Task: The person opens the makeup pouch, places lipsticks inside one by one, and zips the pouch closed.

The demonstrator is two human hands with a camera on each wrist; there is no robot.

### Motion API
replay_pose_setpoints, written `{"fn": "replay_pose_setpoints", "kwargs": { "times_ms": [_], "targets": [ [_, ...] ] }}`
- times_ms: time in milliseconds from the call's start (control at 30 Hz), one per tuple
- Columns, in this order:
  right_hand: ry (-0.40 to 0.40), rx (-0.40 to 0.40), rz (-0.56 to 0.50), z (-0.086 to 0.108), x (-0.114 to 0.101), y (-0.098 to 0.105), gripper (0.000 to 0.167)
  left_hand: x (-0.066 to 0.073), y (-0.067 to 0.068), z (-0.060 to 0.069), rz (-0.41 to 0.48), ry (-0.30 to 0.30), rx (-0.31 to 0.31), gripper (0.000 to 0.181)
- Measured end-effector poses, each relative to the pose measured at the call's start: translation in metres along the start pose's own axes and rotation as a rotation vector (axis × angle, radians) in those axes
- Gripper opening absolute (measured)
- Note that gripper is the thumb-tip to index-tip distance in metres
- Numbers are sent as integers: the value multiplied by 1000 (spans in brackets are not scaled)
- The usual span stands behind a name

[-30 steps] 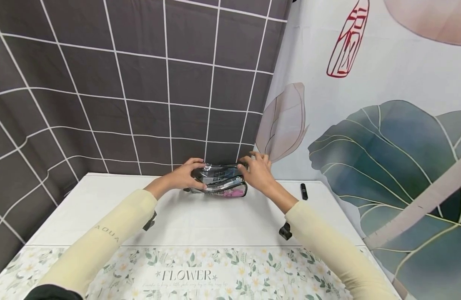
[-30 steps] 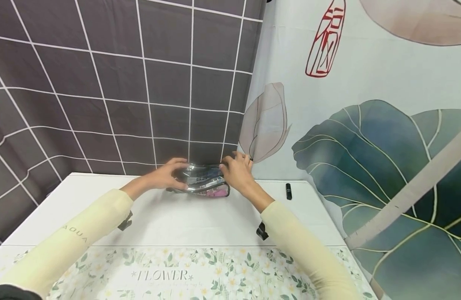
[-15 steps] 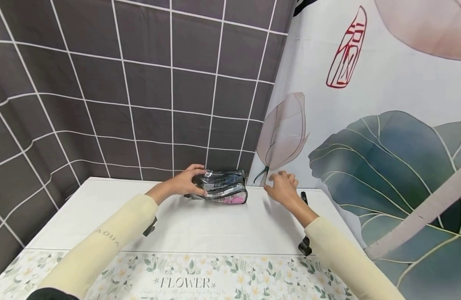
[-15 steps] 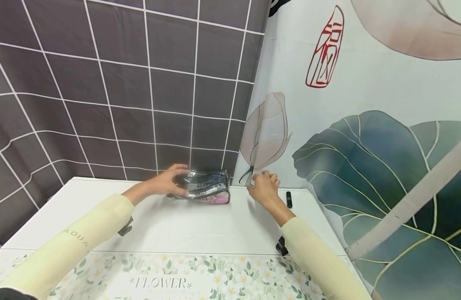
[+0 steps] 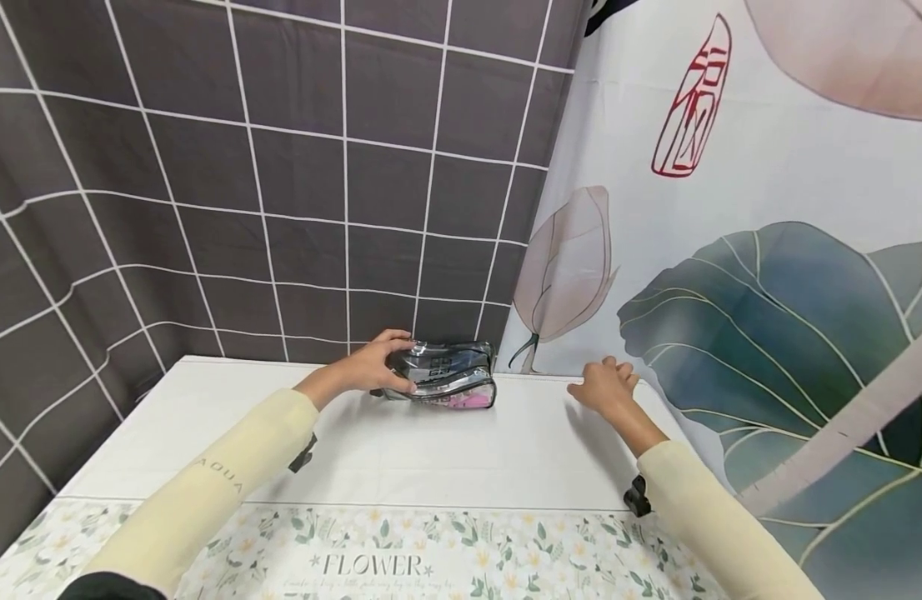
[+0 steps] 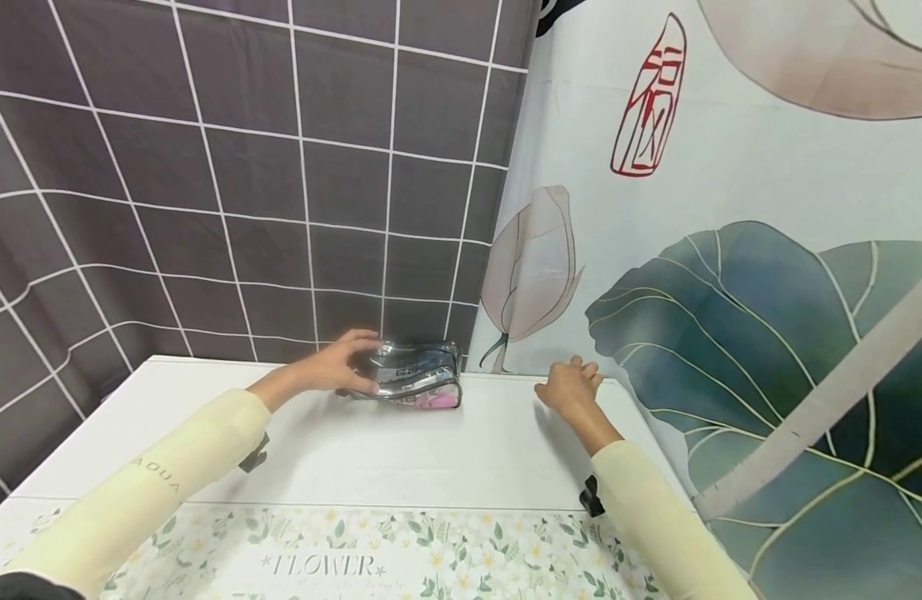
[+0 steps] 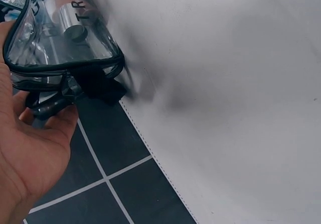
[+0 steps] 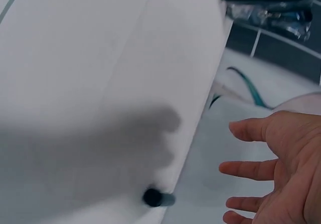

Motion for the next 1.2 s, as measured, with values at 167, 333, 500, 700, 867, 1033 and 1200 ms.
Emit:
{"fn": "replay_pose_setpoints", "kwargs": {
  "times_ms": [167,333,500,700,867,1033,1200],
  "targets": [
    [-58,-28,19,-1,21,-4,34,-30,-8,-18,-68,-18,30,103],
    [-81,-41,44,-2,36,-5,28,-29,-7,-17,-21,-29,20,105],
    [-91,-47,73,-4,48,-8,24,-7,-1,-7,16,-33,6,101],
    [-117,-68,78,-6,60,-16,29,2,-1,-1,-2,5,5,98],
    [-120,-73,95,-8,65,-20,31,-6,-3,-5,0,-4,17,99],
    [-111,-77,77,-9,65,-18,32,-44,-8,-27,-22,-23,55,104],
    [-102,-84,73,-10,62,-18,27,-47,-10,-27,-16,-44,50,104]
  ]
}}
Point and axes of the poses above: each hand's wrist, its own z-axis away from the middle knuckle, its own y-axis out of the back of the hand, x = y × z, the point moved 8 cm from there along -z, towards the middle knuckle, and after that the axes turned 2 degrees about x, right-handed, at the moved point
